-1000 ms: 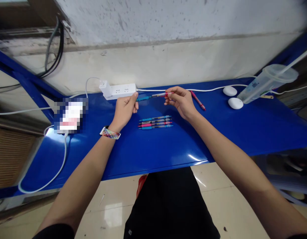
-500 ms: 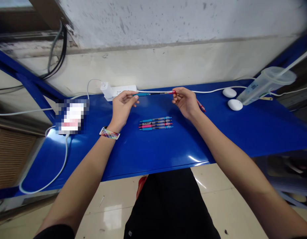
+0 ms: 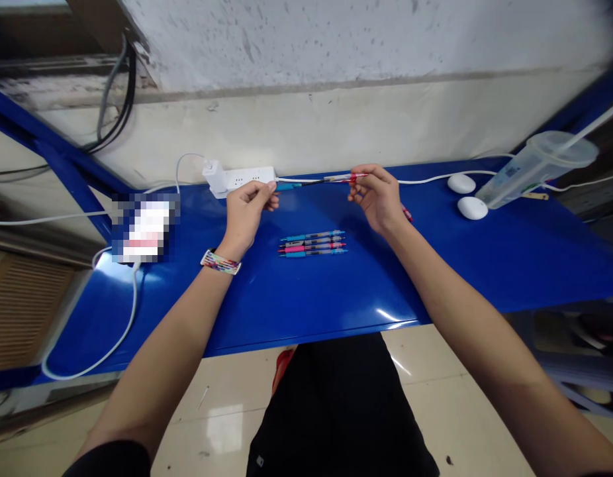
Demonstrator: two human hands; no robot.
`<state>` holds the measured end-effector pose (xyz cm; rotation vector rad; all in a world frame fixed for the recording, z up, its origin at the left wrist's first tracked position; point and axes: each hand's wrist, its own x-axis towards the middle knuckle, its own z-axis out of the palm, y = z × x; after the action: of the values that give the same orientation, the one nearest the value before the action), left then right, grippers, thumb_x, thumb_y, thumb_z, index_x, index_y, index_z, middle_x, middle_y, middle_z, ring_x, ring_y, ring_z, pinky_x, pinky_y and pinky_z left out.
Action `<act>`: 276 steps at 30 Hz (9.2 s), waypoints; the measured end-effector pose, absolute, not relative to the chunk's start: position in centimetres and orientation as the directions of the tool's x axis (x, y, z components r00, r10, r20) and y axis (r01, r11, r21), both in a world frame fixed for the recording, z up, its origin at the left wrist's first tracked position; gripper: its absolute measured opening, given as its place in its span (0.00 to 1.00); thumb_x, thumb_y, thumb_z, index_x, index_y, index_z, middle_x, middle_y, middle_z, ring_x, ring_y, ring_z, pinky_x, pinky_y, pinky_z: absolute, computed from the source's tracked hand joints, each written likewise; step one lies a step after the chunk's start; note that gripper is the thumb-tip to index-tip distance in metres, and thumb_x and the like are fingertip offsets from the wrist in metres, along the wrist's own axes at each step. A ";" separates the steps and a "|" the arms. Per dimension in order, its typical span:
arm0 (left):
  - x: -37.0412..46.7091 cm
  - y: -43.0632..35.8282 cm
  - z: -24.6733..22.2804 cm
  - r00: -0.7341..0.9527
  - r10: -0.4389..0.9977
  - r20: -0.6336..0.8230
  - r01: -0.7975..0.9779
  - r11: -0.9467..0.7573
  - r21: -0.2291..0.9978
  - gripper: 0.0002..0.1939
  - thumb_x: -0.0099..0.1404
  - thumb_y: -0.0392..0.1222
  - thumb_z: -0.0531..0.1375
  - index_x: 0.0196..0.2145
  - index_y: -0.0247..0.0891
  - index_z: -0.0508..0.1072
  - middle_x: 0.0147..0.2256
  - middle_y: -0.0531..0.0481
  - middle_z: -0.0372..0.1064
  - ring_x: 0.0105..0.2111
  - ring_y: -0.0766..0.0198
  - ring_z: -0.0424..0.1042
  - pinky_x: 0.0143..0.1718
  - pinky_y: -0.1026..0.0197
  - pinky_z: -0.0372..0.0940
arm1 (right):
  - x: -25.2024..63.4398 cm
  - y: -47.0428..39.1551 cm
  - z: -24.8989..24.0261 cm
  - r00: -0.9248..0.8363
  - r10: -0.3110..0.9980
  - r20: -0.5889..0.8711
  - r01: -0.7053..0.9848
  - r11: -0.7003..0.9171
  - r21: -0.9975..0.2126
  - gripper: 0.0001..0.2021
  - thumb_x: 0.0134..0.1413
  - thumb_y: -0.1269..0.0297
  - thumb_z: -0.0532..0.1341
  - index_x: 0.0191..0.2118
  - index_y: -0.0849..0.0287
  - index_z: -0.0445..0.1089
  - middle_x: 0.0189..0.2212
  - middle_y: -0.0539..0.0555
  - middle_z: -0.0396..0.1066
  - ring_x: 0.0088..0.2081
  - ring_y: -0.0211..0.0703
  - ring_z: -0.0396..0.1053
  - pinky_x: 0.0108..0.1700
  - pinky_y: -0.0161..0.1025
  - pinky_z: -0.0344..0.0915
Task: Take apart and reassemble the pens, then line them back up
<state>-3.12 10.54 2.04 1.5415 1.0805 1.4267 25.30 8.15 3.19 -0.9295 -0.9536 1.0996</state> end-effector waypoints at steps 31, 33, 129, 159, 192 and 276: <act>-3.2 10.7 1.9 0.009 0.935 0.355 -0.054 -0.355 0.933 0.16 0.69 0.53 0.76 0.32 0.40 0.83 0.28 0.50 0.79 0.27 0.68 0.78 0.32 0.65 0.74 | 26.3 9.2 1.8 0.222 0.929 0.295 -0.175 0.335 -0.926 0.08 0.54 0.59 0.71 0.40 0.49 0.77 0.32 0.48 0.72 0.28 0.36 0.69 0.33 0.38 0.72; -3.2 10.8 1.9 0.007 0.935 0.355 -0.043 -0.354 0.934 0.15 0.70 0.53 0.75 0.32 0.40 0.83 0.28 0.49 0.79 0.27 0.68 0.78 0.32 0.64 0.74 | 26.3 9.1 2.0 0.233 0.928 0.290 -0.185 0.335 -0.924 0.07 0.53 0.59 0.71 0.39 0.49 0.78 0.31 0.48 0.73 0.27 0.36 0.68 0.32 0.38 0.72; -2.9 9.5 2.5 0.241 0.864 0.442 0.079 -0.472 0.878 0.11 0.74 0.46 0.72 0.51 0.43 0.82 0.33 0.51 0.79 0.33 0.63 0.81 0.39 0.60 0.77 | 24.8 7.3 2.8 -0.020 0.980 0.196 -0.094 0.193 -0.977 0.13 0.50 0.56 0.79 0.40 0.54 0.83 0.33 0.51 0.82 0.30 0.40 0.77 0.37 0.42 0.78; -2.5 9.3 2.4 0.202 0.892 0.404 0.151 -0.436 0.887 0.05 0.67 0.44 0.74 0.40 0.42 0.89 0.35 0.46 0.85 0.35 0.59 0.83 0.43 0.55 0.79 | 24.5 7.1 3.0 -0.011 0.980 0.196 -0.175 0.192 -0.966 0.10 0.48 0.59 0.80 0.37 0.54 0.86 0.31 0.52 0.83 0.30 0.41 0.77 0.36 0.41 0.79; -2.0 9.3 2.6 0.120 0.891 0.438 -0.037 -0.436 0.899 0.19 0.61 0.54 0.81 0.41 0.42 0.84 0.35 0.49 0.82 0.34 0.61 0.82 0.41 0.57 0.79 | 23.6 6.6 3.5 -0.171 0.977 0.130 -0.284 0.077 -0.956 0.19 0.67 0.45 0.67 0.49 0.56 0.78 0.47 0.59 0.87 0.47 0.54 0.87 0.44 0.47 0.86; -1.6 8.8 2.7 0.152 0.926 0.346 -0.202 -0.313 0.928 0.17 0.57 0.49 0.84 0.41 0.42 0.88 0.34 0.50 0.83 0.36 0.65 0.82 0.42 0.63 0.77 | 23.7 7.2 2.7 -0.272 0.961 -0.041 -0.820 -0.254 -0.513 0.14 0.66 0.70 0.58 0.51 0.60 0.78 0.36 0.54 0.87 0.41 0.44 0.89 0.41 0.36 0.87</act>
<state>-1.55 8.80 2.74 1.3957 0.7626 1.3824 23.69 7.23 2.67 -0.4126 -0.4695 1.8069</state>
